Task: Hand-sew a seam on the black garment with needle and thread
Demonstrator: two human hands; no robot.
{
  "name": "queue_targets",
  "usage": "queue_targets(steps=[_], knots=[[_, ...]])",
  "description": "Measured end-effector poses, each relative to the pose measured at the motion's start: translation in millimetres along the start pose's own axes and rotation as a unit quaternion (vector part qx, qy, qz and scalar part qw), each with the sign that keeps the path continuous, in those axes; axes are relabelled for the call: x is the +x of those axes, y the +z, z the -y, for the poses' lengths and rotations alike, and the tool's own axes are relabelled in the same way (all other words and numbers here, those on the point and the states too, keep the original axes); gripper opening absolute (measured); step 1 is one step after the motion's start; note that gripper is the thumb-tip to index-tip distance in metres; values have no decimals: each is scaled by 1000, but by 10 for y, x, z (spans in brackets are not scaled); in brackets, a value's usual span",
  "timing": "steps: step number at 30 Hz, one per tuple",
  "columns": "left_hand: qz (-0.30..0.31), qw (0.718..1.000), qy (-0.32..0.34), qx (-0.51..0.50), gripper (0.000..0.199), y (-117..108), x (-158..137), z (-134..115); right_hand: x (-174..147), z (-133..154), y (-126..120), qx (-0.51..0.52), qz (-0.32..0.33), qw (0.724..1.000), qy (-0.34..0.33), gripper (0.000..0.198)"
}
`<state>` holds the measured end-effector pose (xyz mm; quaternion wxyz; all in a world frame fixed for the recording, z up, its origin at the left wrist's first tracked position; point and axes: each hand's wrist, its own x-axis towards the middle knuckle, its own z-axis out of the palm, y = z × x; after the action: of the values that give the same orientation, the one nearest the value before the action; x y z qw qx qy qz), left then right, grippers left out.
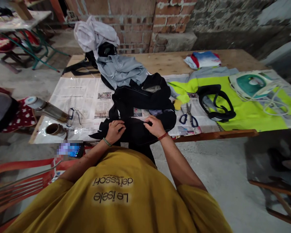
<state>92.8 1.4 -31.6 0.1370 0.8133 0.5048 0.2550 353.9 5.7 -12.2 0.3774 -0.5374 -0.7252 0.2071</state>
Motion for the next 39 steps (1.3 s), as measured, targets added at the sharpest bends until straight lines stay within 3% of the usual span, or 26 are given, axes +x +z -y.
queue_targets(steps=[5, 11, 17, 21, 24, 29, 33, 36, 39], knots=[[-19, 999, -29, -5, 21, -72, -1, 82, -75, 66, -28, 6, 3, 999, -37, 1], [34, 997, 62, -9, 29, -83, 161, -70, -109, 119, -1, 36, 12, 998, -42, 5], [99, 992, 73, -6, 14, 25, 308, -192, -159, 140, 16, 20, 18, 999, -34, 10], [81, 994, 71, -11, 13, -56, 407, -208, -184, 172, 2, 23, 14, 999, -42, 13], [89, 990, 110, -18, 8, -112, 517, -203, -189, 186, -12, 28, 12, 998, -49, 15], [170, 967, 173, -78, 10, -48, 695, -169, -196, 178, -33, 51, 6, 997, -60, 14], [180, 963, 117, -165, 10, 31, 689, -154, -195, 139, -26, 94, -6, 995, -18, 7], [155, 955, 35, -252, 9, 38, 605, -108, -155, 87, 24, 149, 8, 987, 66, 7], [138, 928, -24, -345, 17, 30, 512, -29, -73, 49, 110, 196, 31, 970, 140, 14]])
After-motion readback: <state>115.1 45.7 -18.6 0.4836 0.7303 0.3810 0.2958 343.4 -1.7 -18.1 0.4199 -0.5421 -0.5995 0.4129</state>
